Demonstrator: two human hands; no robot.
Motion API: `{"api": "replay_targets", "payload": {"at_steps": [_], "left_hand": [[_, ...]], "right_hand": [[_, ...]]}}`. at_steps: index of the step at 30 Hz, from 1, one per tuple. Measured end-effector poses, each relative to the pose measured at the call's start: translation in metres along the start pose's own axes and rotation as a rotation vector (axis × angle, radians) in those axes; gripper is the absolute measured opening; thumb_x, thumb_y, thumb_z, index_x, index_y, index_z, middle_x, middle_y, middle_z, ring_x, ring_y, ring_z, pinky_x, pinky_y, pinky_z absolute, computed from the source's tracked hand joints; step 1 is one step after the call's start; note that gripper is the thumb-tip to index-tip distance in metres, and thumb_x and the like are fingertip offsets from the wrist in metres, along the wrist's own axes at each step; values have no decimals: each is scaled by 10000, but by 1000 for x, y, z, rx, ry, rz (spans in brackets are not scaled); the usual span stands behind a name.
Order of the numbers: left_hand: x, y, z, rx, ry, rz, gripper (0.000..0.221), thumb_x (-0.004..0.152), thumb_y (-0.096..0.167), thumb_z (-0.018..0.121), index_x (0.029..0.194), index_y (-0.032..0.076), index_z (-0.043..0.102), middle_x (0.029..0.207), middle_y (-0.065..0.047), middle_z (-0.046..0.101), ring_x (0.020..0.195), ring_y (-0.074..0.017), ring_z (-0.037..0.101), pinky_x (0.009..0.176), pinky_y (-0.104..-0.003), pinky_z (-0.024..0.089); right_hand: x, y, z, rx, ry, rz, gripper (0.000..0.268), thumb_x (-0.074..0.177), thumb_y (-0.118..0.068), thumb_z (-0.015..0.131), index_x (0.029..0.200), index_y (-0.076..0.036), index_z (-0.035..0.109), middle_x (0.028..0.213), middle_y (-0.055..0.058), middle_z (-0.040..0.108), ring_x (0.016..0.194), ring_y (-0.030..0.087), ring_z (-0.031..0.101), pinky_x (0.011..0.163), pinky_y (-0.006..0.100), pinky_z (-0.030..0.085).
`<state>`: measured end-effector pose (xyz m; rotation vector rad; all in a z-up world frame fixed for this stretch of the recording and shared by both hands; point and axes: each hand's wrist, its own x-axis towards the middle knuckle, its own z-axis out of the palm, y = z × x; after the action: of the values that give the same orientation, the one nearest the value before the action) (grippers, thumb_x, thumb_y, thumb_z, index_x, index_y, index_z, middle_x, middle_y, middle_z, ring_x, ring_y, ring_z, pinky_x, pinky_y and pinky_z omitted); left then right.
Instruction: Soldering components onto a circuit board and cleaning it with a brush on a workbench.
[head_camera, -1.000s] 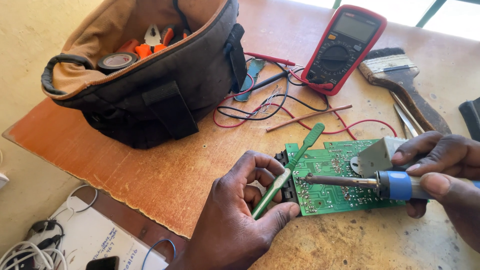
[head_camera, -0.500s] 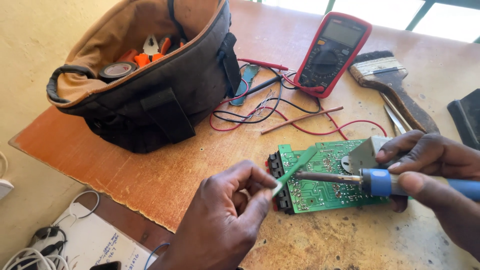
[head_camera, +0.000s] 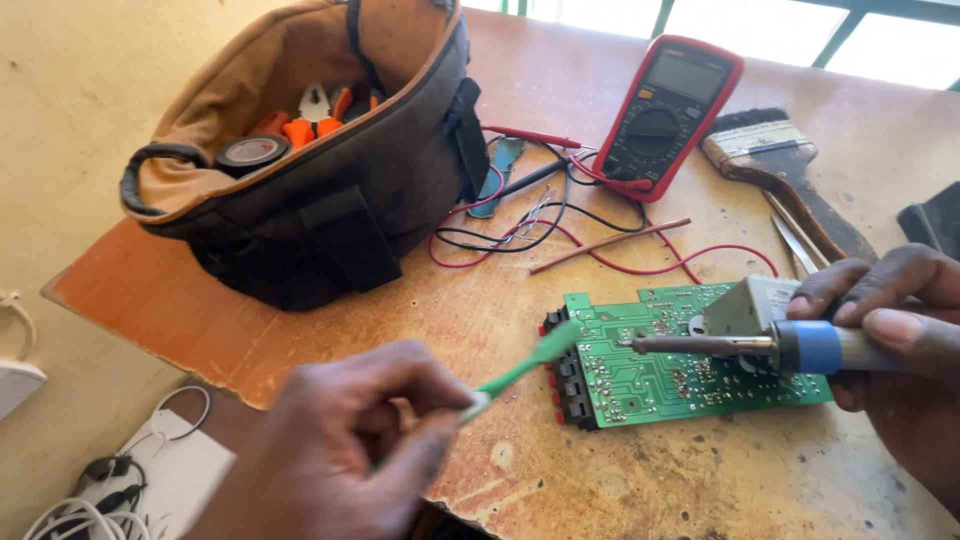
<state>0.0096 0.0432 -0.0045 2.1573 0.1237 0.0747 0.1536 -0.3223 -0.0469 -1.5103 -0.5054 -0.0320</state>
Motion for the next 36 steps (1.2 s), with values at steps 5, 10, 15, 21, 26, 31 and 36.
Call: {"api": "replay_targets", "payload": {"at_steps": [5, 10, 15, 21, 26, 31, 36], "left_hand": [[11, 2, 23, -39, -103, -43, 99, 832, 150, 743, 829, 194, 832, 561, 68, 623, 433, -45, 466, 413, -282, 347], [3, -34, 7, -186, 16, -364, 112, 828, 35, 849, 840, 72, 954, 524, -49, 595, 428, -101, 441, 411, -279, 236], [4, -37, 17, -306, 281, -106, 123, 789, 68, 785, 888, 49, 855, 609, -90, 827, 530, -100, 727, 490, -194, 505], [15, -10, 48, -385, 124, -212, 94, 822, 129, 793, 876, 97, 863, 599, -27, 757, 455, -52, 578, 398, -200, 337], [21, 3, 78, -515, 134, -252, 197, 844, 183, 722, 1005, 118, 814, 808, -53, 843, 421, -99, 686, 371, -235, 523], [22, 7, 88, -562, 181, -237, 245, 826, 174, 709, 1034, 101, 815, 822, -38, 852, 363, -117, 691, 354, -219, 568], [19, -1, 91, -548, 189, -86, 228, 842, 167, 716, 1037, 80, 794, 840, -31, 863, 408, -75, 712, 370, -196, 612]], "right_hand": [[-1, 1, -2, -86, 28, 28, 261, 869, -341, 618, 964, -99, 637, 982, 147, 671, 900, 198, 656, 394, 169, 467], [-2, -3, -1, -59, -56, 23, 334, 874, -284, 626, 970, 26, 706, 1038, 203, 690, 901, 237, 686, 408, 202, 538], [0, 1, -2, -105, -101, -21, 332, 873, -319, 641, 956, -6, 713, 1000, 168, 695, 1036, 214, 685, 362, 167, 593], [-3, 10, -4, -77, -110, -3, 354, 840, -397, 722, 940, -57, 738, 1050, 145, 684, 954, 197, 704, 355, 155, 614], [-2, 15, -16, -175, -170, -45, 296, 853, -372, 701, 958, -100, 749, 1123, 138, 684, 1147, 196, 671, 368, 146, 685], [-5, 16, -23, -219, -194, -48, 277, 856, -346, 683, 997, -117, 750, 1205, 152, 675, 1248, 204, 643, 397, 148, 712], [-2, 19, -26, -307, -183, -42, 222, 859, -357, 678, 941, -157, 726, 1130, 135, 698, 1140, 190, 699, 342, 146, 711]]}}
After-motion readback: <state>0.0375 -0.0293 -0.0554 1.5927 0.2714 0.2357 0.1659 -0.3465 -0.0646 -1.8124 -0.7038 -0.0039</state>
